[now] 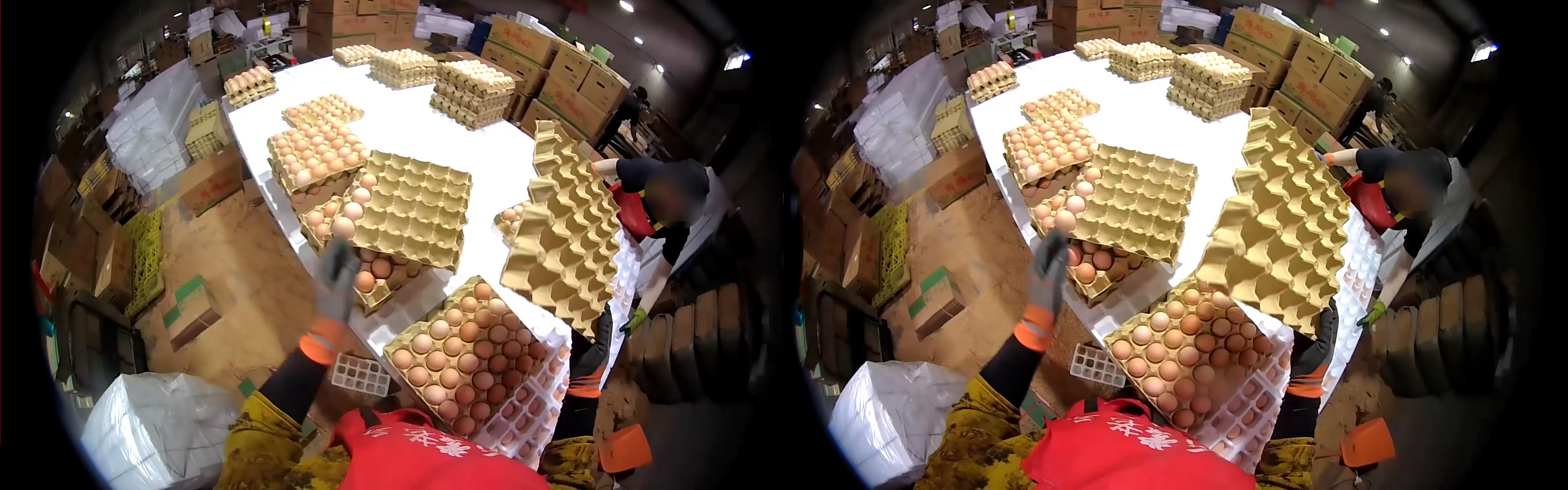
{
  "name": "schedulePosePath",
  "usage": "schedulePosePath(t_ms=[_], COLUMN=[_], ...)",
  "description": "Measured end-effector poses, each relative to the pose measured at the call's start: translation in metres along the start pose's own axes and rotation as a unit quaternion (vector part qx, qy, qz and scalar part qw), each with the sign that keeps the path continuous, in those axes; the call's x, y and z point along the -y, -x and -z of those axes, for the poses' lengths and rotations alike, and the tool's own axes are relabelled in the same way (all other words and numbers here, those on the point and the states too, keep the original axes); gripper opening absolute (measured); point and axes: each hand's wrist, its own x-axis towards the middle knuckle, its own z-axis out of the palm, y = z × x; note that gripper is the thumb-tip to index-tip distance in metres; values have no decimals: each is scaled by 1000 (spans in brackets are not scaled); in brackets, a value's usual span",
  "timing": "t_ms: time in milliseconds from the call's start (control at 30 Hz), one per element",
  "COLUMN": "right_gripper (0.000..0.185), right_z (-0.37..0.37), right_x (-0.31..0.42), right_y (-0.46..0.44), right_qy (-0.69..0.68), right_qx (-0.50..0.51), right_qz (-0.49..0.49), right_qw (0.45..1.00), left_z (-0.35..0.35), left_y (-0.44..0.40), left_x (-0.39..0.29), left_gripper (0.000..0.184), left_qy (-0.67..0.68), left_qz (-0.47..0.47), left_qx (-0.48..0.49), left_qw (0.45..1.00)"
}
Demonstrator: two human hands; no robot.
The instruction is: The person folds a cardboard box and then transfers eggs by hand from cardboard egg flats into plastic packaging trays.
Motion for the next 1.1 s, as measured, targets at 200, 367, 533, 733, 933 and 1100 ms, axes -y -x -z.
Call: schedulePosePath(t_ms=[200,367,533,733,933,1100], right_gripper=[40,41,37,35,37,34], right_z=[-27,-83,-117,-119,-92,-18], right_x=[-35,-52,-72,-89,-92,-54], right_y=[-17,-25,-28,-36,-35,2], right_qy=[236,30,-7,12,112,506], right_qx=[2,-32,-42,-46,3,120], right_qz=[164,29,2,6,28,209], right_qw=[958,999,999,999,993,828], left_z=[45,20,24,49,70,58], left_y=[-97,-109,-110,-151,-219,-223], left_x=[53,18,25,61,110,103], left_gripper=[56,63,65,59,36,46], left_qy=[-270,-590,-576,-338,-242,-251], left_qz=[-84,-122,-130,45,120,79], left_qx=[46,114,118,132,192,237], left_qw=[958,790,798,931,944,935])
